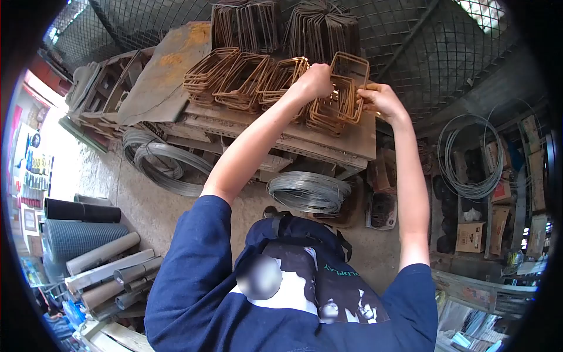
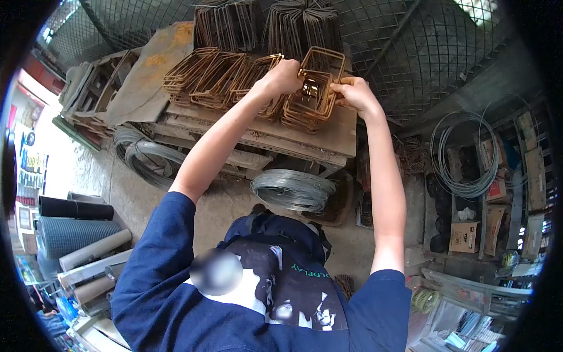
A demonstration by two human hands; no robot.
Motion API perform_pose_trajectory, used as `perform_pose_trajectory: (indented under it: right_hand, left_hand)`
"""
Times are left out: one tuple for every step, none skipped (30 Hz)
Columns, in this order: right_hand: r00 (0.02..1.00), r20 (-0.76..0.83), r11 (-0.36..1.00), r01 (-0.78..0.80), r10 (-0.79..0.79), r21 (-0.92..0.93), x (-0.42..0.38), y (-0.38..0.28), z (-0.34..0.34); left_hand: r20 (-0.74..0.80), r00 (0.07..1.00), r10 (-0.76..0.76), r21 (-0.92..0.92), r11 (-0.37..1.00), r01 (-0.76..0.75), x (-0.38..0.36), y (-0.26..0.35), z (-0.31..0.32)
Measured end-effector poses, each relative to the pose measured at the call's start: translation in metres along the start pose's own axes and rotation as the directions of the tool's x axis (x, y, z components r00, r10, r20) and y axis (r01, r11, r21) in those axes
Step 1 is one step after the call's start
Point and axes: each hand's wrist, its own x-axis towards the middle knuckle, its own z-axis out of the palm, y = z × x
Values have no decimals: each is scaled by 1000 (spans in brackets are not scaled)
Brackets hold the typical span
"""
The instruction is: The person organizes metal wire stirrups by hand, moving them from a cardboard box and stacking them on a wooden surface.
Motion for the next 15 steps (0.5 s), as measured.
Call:
perform_pose_trajectory:
  right_hand:
    - [998, -55, 998, 22, -25, -54, 6, 7, 0]
    - [986, -151, 992, 52, -70, -118, 14, 18, 3]
    - [984, -166, 992, 51, -70, -114, 17, 27, 6]
    - [972, -195, 940, 56, -127, -336, 21, 34, 8]
    - [959, -210, 839, 46, -188, -541, 26, 40, 10]
    - [959, -208, 847, 54, -192, -529, 29, 45, 12]
    - [960, -204, 854, 62, -194, -517, 31, 50, 15]
    - [958, -205, 852, 64, -198, -520, 34, 53, 18]
    - [958, -209, 852, 60, -196, -520, 37, 54, 17]
    - [964, -200, 852, 46, -175, -521, 39, 56, 15]
    - [969, -192, 853, 32, -154, -522, 35, 50, 17]
    - [973, -196, 856, 5, -124, -517, 27, 41, 19]
    - [972, -204, 857, -6, -116, -515, 23, 36, 20]
    - [974, -202, 860, -15, -103, -510, 22, 33, 19]
    - [976, -200, 862, -26, -87, -505, 22, 34, 16]
  left_hand:
    - [49, 999, 17, 49, 999, -20, 4, -2, 3]
    - [54, 998, 30, 51, 998, -33, 6, -5, 10]
    - [-30, 999, 27, 83, 996, -24, 7, -7, 18]
    - [-118, 993, 26, 113, 994, -13, 8, -10, 24]
    - [-96, 994, 57, 155, 987, -41, 6, -9, 27]
    - [-39, 996, 78, 209, 976, -68, 5, -11, 30]
    - [19, 995, 93, 259, 961, -95, 4, -13, 34]
    - [19, 995, 98, 258, 961, -100, 4, -13, 35]
    - [64, 994, 87, 275, 956, -101, 3, -13, 36]
    - [111, 991, 74, 292, 951, -104, 1, -14, 39]
    - [116, 990, 78, 290, 951, -109, -1, -13, 38]
    - [84, 993, 87, 314, 943, -109, -4, -11, 36]
    - [54, 994, 97, 337, 935, -110, -7, -9, 35]
    - [40, 995, 91, 354, 930, -99, -8, -7, 35]
    - [104, 993, 63, 363, 927, -97, -5, -6, 32]
